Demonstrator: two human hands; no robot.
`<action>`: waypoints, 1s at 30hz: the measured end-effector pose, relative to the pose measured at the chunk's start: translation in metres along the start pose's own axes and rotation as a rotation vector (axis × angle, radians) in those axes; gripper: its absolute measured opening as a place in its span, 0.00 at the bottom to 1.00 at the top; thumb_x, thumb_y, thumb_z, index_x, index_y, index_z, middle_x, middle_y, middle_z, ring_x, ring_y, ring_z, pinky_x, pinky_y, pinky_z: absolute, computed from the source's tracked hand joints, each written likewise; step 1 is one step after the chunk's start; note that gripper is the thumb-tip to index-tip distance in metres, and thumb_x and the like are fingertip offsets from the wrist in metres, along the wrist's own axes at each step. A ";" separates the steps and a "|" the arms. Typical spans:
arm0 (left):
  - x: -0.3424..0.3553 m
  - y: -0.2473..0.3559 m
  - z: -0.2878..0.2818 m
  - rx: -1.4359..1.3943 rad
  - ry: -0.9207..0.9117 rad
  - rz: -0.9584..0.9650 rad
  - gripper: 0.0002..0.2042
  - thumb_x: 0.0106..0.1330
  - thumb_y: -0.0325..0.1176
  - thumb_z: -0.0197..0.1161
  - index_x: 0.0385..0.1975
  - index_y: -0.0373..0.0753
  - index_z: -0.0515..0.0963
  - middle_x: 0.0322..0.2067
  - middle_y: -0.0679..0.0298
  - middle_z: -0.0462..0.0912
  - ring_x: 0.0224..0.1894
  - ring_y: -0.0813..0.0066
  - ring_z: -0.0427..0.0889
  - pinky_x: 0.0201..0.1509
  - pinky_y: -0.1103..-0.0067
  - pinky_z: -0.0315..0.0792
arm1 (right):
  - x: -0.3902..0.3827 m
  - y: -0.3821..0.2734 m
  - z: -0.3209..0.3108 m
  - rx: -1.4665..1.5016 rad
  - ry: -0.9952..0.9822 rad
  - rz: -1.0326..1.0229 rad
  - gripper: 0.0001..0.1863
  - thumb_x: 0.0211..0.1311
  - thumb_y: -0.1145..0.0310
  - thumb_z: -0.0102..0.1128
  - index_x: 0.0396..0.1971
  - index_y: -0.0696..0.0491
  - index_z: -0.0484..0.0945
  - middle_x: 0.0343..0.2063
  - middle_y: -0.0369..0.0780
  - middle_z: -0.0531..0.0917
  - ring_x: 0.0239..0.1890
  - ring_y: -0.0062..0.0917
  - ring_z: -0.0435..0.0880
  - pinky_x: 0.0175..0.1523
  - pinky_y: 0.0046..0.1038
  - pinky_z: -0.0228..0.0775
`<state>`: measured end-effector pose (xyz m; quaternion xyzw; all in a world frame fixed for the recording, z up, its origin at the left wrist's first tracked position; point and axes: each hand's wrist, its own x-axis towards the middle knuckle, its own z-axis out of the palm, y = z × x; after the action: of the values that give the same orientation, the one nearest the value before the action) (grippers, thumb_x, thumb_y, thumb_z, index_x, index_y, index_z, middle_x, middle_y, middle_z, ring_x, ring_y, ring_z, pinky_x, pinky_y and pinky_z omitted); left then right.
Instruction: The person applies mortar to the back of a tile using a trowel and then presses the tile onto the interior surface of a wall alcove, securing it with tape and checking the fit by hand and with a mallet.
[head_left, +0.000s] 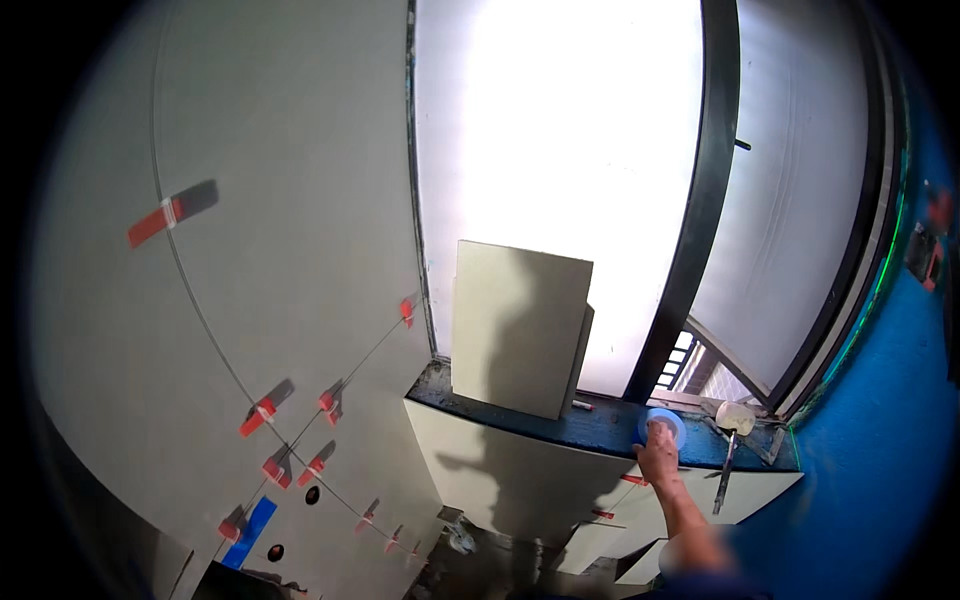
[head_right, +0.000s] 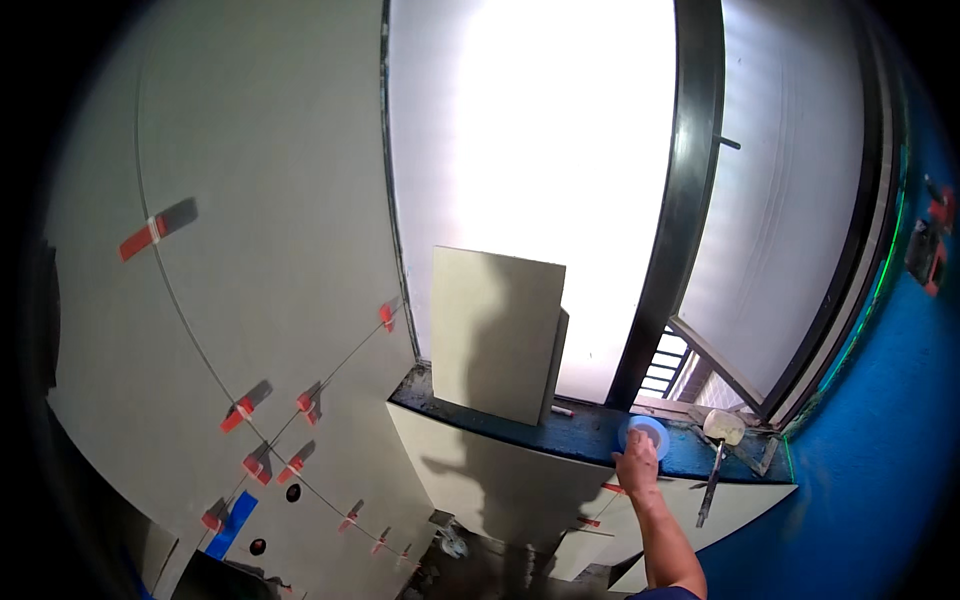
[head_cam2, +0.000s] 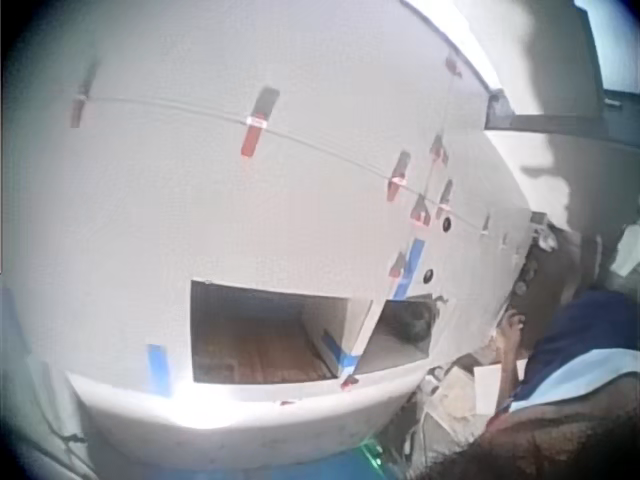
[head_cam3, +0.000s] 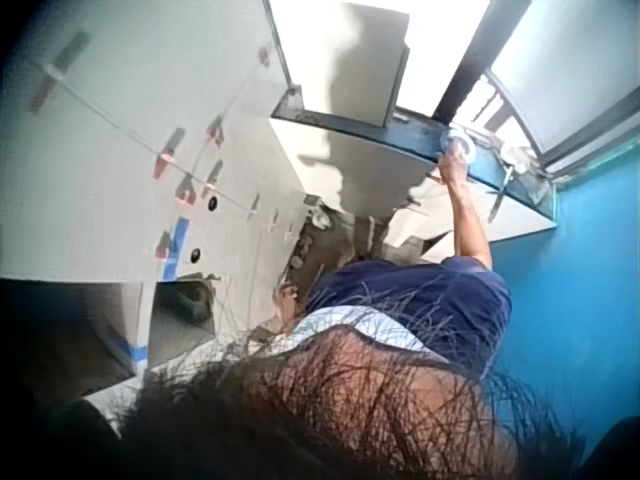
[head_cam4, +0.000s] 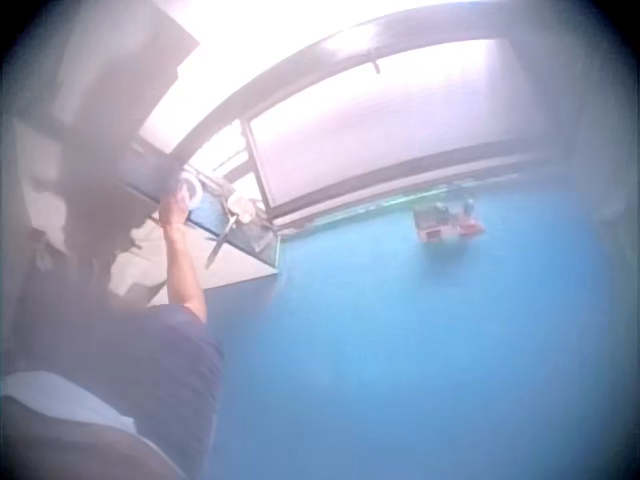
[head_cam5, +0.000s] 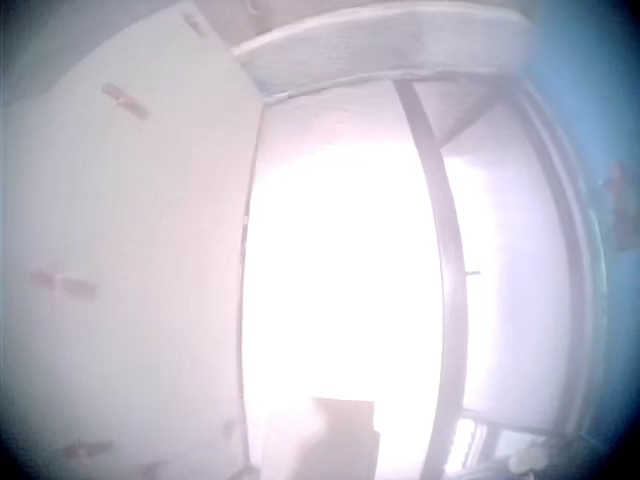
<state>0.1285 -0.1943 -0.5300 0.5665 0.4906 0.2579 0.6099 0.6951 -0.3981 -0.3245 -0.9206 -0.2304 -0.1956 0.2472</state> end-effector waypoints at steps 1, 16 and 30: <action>0.005 -0.006 0.001 0.049 0.037 -0.009 0.10 0.68 0.30 0.56 0.45 0.33 0.76 0.33 0.57 0.83 0.33 0.72 0.81 0.35 0.76 0.76 | 0.000 -0.013 -0.003 -0.047 0.068 -0.016 0.29 0.48 0.72 0.71 0.52 0.59 0.69 0.48 0.51 0.78 0.52 0.47 0.77 0.57 0.41 0.69; -0.018 0.071 0.044 0.532 -0.031 -0.052 0.18 0.68 0.45 0.58 0.51 0.41 0.75 0.37 0.58 0.82 0.38 0.65 0.81 0.44 0.68 0.75 | 0.206 -0.166 -0.010 0.582 0.356 -0.098 0.19 0.58 0.65 0.64 0.46 0.62 0.78 0.35 0.47 0.77 0.35 0.32 0.79 0.40 0.30 0.74; -0.059 0.099 0.076 0.763 0.135 0.014 0.12 0.63 0.47 0.60 0.39 0.50 0.83 0.44 0.57 0.80 0.52 0.56 0.74 0.58 0.60 0.66 | 0.199 -0.180 -0.014 0.938 0.173 0.037 0.16 0.55 0.63 0.70 0.31 0.57 0.73 0.29 0.39 0.76 0.31 0.23 0.75 0.37 0.26 0.68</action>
<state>0.1968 -0.2569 -0.4278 0.7375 0.5866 0.0978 0.3199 0.7605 -0.2016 -0.1537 -0.6942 -0.2560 -0.1419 0.6576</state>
